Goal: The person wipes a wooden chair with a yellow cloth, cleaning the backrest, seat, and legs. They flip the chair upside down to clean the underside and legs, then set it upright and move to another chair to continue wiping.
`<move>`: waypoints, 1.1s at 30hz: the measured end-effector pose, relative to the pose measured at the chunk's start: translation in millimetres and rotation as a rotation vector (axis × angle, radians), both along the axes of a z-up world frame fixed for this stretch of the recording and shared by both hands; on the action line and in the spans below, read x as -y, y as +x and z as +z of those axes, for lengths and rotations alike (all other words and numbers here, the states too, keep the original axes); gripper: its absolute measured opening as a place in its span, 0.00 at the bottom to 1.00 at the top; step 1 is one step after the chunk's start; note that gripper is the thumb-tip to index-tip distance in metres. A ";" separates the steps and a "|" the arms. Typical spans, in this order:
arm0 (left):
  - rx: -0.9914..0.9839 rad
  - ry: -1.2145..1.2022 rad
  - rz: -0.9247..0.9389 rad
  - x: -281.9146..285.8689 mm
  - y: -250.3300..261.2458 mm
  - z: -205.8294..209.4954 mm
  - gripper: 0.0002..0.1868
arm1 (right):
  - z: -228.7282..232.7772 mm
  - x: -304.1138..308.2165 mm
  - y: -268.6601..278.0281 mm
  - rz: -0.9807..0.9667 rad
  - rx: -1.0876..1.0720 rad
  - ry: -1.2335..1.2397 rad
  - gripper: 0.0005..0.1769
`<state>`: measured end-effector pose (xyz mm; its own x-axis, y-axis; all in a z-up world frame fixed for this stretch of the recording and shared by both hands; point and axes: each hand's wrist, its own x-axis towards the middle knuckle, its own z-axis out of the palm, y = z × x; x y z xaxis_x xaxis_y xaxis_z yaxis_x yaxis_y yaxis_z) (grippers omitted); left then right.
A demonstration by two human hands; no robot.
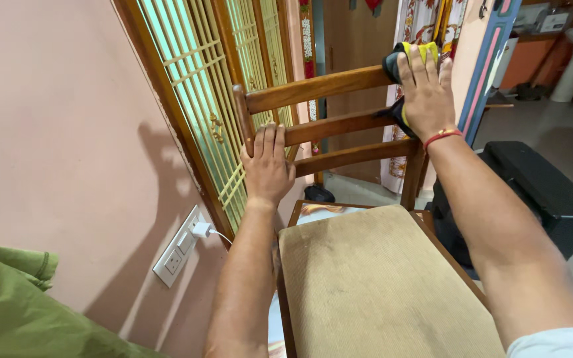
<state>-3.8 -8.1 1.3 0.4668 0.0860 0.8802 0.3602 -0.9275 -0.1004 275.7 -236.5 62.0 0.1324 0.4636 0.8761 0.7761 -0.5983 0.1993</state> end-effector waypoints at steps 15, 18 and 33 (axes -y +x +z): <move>0.005 0.047 0.018 -10.9 3.9 -7.0 0.40 | 3.3 -174.8 -171.0 0.539 -0.044 0.033 0.36; -0.008 0.013 -0.027 -12.0 2.6 -6.2 0.39 | 2.3 -168.5 -173.6 0.640 -0.020 0.000 0.33; -0.065 -0.024 0.007 0.0 -3.9 1.2 0.45 | -50.1 4.3 -29.0 -0.072 -0.086 -0.113 0.29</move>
<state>-7.7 -8.1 2.4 0.5222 0.1107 0.8456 0.3605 -0.9272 -0.1013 246.7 -240.9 11.9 0.2413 0.5449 0.8030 0.7492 -0.6305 0.2027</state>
